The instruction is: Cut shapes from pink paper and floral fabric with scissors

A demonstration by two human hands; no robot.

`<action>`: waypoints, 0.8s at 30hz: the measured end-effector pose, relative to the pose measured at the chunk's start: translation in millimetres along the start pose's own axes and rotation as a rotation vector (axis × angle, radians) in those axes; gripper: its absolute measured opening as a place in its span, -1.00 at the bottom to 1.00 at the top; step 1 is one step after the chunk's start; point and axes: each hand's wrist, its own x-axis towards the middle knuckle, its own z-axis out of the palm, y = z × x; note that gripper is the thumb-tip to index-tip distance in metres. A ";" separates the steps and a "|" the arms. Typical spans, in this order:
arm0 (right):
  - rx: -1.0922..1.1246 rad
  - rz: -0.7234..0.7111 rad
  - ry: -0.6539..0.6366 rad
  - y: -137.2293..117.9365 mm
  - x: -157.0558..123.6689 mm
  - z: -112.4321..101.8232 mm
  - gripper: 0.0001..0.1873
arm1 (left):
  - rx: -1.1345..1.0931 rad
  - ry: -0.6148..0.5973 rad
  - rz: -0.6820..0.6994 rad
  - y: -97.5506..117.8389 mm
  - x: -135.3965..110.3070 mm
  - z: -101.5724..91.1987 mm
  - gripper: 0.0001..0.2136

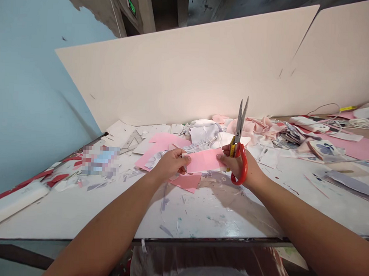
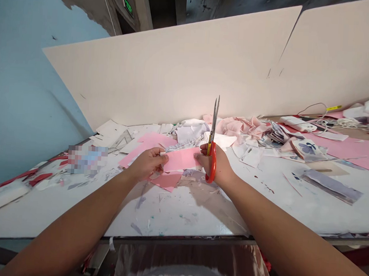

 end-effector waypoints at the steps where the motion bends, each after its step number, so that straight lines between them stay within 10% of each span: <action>1: 0.006 0.001 -0.004 0.3 0.0 0.1 -0.68 | 0.002 -0.007 -0.002 0.4 -0.2 -0.2 -0.81; 14: 0.069 -0.039 -0.078 6.2 3.5 3.5 -0.81 | -0.120 -0.111 0.039 2.4 -4.9 7.4 -0.72; 24: 0.052 -0.064 -0.048 -0.3 -0.9 1.9 -0.73 | -0.061 0.040 0.037 -7.3 1.5 5.1 -0.69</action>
